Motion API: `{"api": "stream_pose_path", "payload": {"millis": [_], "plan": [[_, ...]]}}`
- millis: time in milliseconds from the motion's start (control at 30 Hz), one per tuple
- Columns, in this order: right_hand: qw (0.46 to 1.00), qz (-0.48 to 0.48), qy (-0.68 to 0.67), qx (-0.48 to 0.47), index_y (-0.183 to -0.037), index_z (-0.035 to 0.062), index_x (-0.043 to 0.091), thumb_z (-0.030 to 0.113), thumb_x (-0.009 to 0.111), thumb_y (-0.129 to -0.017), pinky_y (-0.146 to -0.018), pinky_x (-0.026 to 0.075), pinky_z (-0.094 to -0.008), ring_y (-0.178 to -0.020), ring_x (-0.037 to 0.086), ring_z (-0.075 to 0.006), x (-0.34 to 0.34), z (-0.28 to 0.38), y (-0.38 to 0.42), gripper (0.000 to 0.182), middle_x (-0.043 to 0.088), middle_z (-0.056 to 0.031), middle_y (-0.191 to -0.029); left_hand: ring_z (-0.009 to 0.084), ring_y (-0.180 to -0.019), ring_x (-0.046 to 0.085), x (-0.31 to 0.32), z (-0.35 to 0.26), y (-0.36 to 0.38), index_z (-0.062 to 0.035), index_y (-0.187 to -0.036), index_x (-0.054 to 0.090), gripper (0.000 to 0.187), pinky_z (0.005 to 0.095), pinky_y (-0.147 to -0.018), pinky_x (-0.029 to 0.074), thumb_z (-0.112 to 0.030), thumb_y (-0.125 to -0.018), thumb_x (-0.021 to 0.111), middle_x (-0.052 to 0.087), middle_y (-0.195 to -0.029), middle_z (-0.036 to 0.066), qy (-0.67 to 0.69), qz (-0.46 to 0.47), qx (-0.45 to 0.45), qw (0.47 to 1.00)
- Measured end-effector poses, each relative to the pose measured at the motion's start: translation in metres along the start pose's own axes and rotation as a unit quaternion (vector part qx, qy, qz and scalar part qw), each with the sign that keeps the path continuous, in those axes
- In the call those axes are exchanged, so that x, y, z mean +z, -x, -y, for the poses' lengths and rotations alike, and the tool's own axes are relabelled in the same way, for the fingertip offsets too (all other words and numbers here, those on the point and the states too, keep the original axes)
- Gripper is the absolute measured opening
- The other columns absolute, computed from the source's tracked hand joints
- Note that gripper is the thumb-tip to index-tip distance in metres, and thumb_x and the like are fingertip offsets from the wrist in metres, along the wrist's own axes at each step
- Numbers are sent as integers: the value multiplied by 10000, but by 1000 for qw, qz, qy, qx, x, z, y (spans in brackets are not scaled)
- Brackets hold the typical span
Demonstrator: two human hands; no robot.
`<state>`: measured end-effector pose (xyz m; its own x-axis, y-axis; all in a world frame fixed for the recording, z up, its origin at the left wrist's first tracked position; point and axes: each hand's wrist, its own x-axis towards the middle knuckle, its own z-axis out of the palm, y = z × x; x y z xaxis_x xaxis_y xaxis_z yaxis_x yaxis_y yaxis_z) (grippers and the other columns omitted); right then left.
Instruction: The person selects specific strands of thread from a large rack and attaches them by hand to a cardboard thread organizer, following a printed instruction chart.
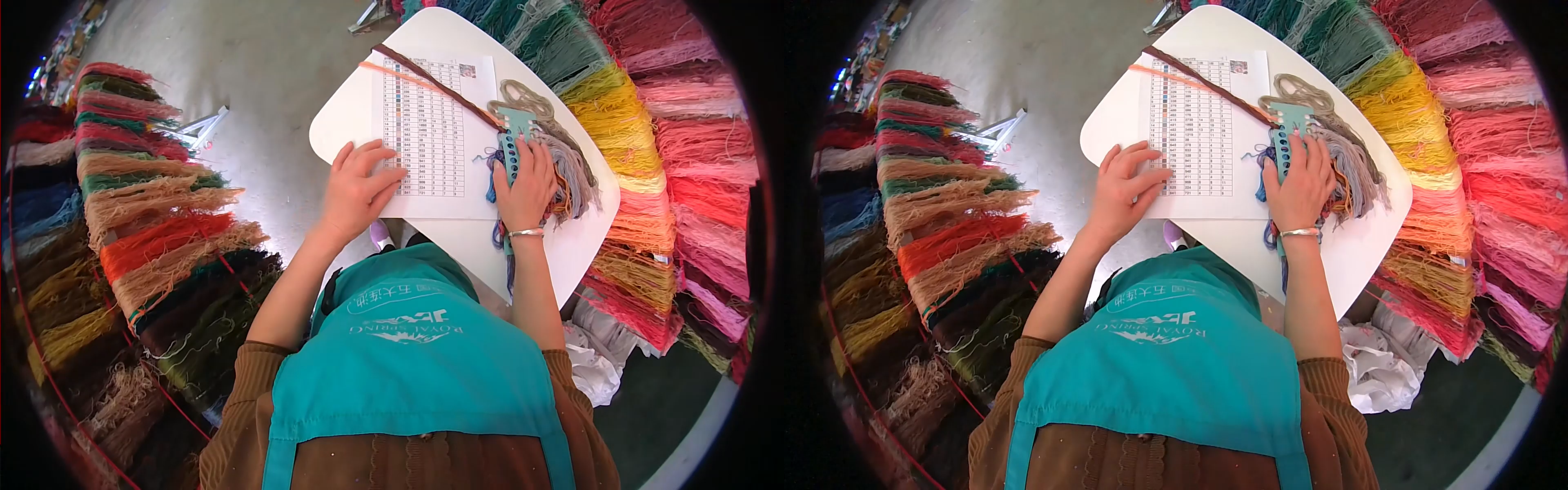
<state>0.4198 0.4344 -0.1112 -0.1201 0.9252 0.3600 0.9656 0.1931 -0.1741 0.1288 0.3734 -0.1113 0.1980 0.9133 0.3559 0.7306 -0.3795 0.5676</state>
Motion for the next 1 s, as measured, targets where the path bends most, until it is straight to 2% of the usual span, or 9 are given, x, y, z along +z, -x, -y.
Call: {"api": "stream_pose_path", "payload": {"millis": [167,267,467,767,1000], "plan": [[1000,1,-2,2,-1323,98,541,354,684,-841,-1108,255,-486,-1375,370,-307,0,0,0,564,502,-116,-1383,266,-1297,507,7,0,4,-205,-1076,739,292,517,-1128,288,-87,-812,695,604,-1254,37,-16,-5,-6,1000],[1000,5,-3,6,-1321,99,541,357,686,-836,-1106,254,-493,-1374,370,-308,0,0,0,568,501,-119,-1382,247,-1257,535,8,0,3,-229,-1054,745,267,506,-1114,318,-132,-808,706,613,-1219,12,-31,-26,3,999],[1000,11,-19,-4,-1304,95,545,347,683,-828,-1104,252,-506,-1372,367,-321,-2,-1,-1,556,495,-124,-1380,251,-1265,529,5,-7,3,-260,-1076,743,297,504,-1119,307,-124,-816,697,608,-1229,14,-41,-5,-20,999],[998,16,-57,-9,-1294,83,552,335,687,-820,-1105,250,-521,-1370,364,-326,-8,-3,-3,554,499,-123,-1381,256,-1305,495,8,-18,6,-263,-1124,733,355,508,-1138,276,-74,-832,660,596,-1261,24,-49,17,-61,997],[997,18,-70,-20,-1277,82,570,326,688,-815,-1105,246,-523,-1382,351,-324,-12,-7,-1,536,491,-107,-1399,274,-1300,501,13,-22,8,-264,-1111,736,368,505,-1125,293,-51,-821,656,597,-1264,31,-63,6,-73,995]]}}
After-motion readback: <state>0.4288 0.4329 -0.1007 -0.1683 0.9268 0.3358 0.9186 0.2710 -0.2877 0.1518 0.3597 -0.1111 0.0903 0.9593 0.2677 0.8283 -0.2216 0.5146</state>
